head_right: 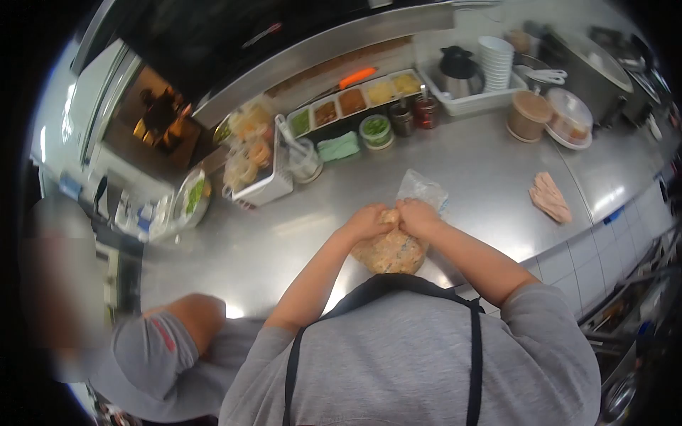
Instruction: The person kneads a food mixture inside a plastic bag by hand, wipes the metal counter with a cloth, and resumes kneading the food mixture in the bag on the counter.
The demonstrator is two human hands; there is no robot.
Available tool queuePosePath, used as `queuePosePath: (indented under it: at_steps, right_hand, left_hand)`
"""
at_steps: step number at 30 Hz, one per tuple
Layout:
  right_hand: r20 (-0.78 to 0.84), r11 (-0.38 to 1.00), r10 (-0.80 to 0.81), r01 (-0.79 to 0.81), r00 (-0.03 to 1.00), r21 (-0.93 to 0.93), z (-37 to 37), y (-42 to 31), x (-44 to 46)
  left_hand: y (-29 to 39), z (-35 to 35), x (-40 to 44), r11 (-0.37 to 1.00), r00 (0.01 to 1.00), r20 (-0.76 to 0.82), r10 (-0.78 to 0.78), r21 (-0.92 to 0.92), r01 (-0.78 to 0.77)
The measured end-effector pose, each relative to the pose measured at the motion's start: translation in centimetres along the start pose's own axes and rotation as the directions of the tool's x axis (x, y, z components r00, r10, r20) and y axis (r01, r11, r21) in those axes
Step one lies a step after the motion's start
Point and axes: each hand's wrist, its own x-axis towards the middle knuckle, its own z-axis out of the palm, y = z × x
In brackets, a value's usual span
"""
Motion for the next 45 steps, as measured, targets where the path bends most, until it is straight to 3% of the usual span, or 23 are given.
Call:
queuePosePath:
  at_steps: [6,9,11,14,16,18,20,24,26,30,32,35,36,38,40,45]
  right_hand:
    - [-0.054,1.0,-0.025,0.025,0.998,-0.004,1.4,0.8,0.2]
    - [-0.046,0.999,-0.039,0.039,0.998,0.004,1.0,0.9,-0.1]
    - [-0.074,0.997,-0.034,0.039,0.997,0.063,1.0,0.9,-0.4]
    - [-0.144,0.994,-0.024,0.039,0.989,0.098,2.0,1.5,-0.1]
    - [-0.133,0.982,-0.037,0.06,0.99,0.179,2.9,2.3,0.9]
    - [-0.082,0.972,-0.077,0.094,0.994,0.218,2.5,2.5,1.3]
    - [-0.078,0.96,-0.136,0.151,0.988,0.236,1.9,3.0,1.3]
    - [-0.041,0.925,-0.182,0.186,0.982,0.332,0.2,2.8,0.7]
    - [-0.028,0.921,-0.198,0.195,0.98,0.338,-0.9,2.5,0.8]
    - [-0.089,0.911,-0.21,0.228,0.974,0.343,-0.3,2.4,0.5]
    - [-0.126,0.906,-0.225,0.255,0.966,0.338,-0.1,2.2,0.5]
    - [-0.142,0.916,-0.196,0.233,0.97,0.327,-0.1,2.0,0.4]
    - [-0.174,0.906,-0.209,0.258,0.962,0.334,0.1,2.0,0.4]
    - [-0.201,0.897,-0.217,0.276,0.955,0.344,-0.1,1.9,0.4]
    - [-0.112,0.878,-0.274,0.296,0.955,0.377,-0.9,2.1,0.9]
    - [-0.109,0.842,-0.332,0.347,0.937,0.414,-0.9,2.4,1.5]
  left_hand:
    - [1.2,-0.5,-0.1,0.994,0.998,0.062,-0.018,0.113,0.011]
    - [0.9,0.5,-0.5,0.995,1.0,-0.02,0.006,0.097,-0.004]
    - [1.3,1.3,-0.9,0.998,0.982,-0.19,-0.016,0.05,0.026]
    - [1.7,1.7,-0.8,0.993,0.977,-0.192,-0.09,0.058,0.103]
    - [1.6,1.5,-1.1,0.996,0.967,-0.241,-0.081,0.002,0.084]
    - [0.3,1.4,-0.8,0.992,0.981,-0.168,-0.101,-0.097,0.086]
    - [-0.7,1.4,-0.8,0.989,0.97,-0.242,0.014,-0.138,-0.049]
    - [0.9,-1.2,-1.4,0.944,0.994,-0.045,-0.096,-0.321,0.077]
    - [1.1,-1.6,-1.6,0.837,0.994,0.025,-0.104,-0.538,0.101]
    - [0.1,-1.9,-1.3,0.825,0.994,0.089,-0.066,-0.556,0.105]
    - [1.2,-2.6,-1.4,0.927,0.997,0.066,-0.031,-0.372,0.053]
    - [0.8,-1.7,-0.9,0.95,0.997,0.047,-0.063,-0.303,0.075]
    - [0.4,-1.4,-0.8,0.95,0.997,0.053,-0.061,-0.305,0.074]
    - [-0.1,-0.9,-0.7,0.878,0.998,0.062,-0.029,-0.475,0.055]
    - [-0.4,-0.6,-0.6,0.874,0.998,0.065,-0.015,-0.484,0.045]
    - [-0.4,-0.5,-0.7,0.858,0.999,0.04,-0.014,-0.512,0.032]
